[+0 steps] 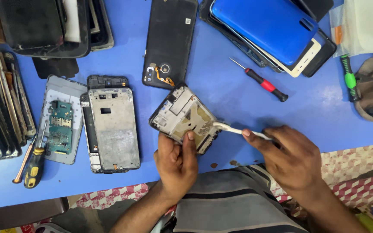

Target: The person uses a screwdriver to pry and scrape residue from the inside of a white smartphone chassis, then switches to a toothbrush to scrub the interior and exterior surfaces of the chassis and a black phone back cover. The cleaned parts are placed on the workbench.

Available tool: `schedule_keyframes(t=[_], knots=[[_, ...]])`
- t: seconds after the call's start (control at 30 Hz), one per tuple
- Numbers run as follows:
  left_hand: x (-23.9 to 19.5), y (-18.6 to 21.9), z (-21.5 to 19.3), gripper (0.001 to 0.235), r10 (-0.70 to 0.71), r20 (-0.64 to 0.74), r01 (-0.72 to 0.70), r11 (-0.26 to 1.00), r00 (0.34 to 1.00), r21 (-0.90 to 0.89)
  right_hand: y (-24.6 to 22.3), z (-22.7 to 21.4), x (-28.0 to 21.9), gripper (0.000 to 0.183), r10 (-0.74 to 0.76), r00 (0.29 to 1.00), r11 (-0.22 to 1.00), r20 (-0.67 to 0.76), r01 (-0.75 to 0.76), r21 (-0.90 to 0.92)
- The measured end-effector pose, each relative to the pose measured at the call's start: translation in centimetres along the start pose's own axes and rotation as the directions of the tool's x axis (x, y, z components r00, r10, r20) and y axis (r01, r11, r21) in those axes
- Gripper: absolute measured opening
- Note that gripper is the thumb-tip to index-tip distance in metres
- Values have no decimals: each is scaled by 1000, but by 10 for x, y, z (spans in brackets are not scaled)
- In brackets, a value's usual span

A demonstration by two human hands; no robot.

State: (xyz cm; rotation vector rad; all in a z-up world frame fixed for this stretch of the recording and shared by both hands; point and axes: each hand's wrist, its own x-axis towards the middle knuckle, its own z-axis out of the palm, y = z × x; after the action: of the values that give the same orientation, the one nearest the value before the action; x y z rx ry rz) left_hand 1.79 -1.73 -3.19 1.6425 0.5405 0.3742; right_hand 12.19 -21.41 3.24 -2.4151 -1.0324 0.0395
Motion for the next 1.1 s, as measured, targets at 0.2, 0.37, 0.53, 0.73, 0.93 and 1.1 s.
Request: schedule_keyframes(t=[0.2, 0.37, 0.53, 0.73, 0.93, 1.1], knots=[[1, 1, 0, 12, 27, 37, -31, 993, 999, 110, 18, -15, -13, 37, -32, 974, 844, 223, -93, 528], [1, 0, -1, 13, 39, 59, -46, 992, 997, 121, 20, 10, -14, 42, 20, 1000, 998, -1, -20, 65], [1, 0, -1, 13, 19, 42, -23, 996, 999, 89, -2, -3, -8, 45, 196, 972, 980, 127, -199, 6], [-1, -2, -1, 14, 50, 31, -53, 993, 998, 110, 7, -13, -14, 59, 49, 976, 905, 213, -134, 405], [-4, -5, 0, 12, 38, 11, -38, 998, 999, 59, 7, 12, -16, 39, 32, 993, 999, -116, -34, -12], [-4, -6, -3, 14, -9, -24, 11, 996, 1000, 93, 9, 12, -18, 42, -59, 996, 994, -64, 53, -97]])
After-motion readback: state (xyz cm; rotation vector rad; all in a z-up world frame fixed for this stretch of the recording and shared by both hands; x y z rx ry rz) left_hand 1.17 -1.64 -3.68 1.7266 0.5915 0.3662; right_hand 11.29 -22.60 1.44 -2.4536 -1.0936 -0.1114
